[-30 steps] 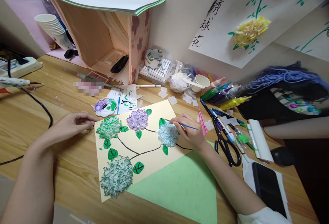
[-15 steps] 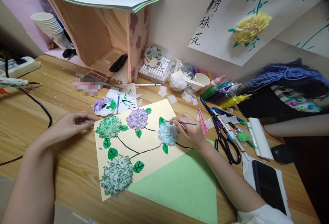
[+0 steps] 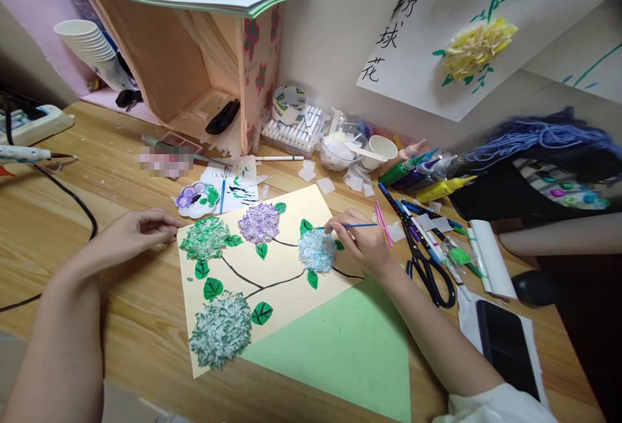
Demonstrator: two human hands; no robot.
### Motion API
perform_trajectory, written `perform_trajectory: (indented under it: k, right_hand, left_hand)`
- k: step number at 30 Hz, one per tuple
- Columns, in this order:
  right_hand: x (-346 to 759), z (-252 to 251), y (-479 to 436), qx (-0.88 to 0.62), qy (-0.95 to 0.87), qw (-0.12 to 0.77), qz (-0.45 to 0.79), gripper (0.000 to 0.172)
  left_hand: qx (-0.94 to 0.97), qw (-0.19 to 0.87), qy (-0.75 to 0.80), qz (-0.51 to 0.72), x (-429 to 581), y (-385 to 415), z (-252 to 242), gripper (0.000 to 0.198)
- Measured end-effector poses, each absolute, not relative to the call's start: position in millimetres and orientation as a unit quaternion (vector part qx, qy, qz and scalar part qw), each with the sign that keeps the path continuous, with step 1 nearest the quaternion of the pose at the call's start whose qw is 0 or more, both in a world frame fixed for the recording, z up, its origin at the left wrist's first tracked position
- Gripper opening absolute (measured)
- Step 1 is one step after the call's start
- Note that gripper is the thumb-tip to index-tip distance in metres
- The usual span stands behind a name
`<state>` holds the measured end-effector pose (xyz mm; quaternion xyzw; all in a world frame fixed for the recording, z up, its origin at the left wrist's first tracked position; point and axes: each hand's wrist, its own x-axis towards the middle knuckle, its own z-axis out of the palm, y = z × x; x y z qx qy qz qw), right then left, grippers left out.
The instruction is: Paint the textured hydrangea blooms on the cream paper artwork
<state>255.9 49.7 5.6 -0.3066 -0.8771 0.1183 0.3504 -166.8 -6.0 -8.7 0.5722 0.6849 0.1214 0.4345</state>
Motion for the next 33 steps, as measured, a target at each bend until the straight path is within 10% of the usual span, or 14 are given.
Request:
perform_trajectory:
  k: [33]
  right_hand:
    - [257.7,8.8,49.7,-0.364,-0.834,0.374,0.177,0.025]
  left_hand:
    - [0.572,0.434,0.685,0.122,-165.2,-6.9,-5.1,0.051]
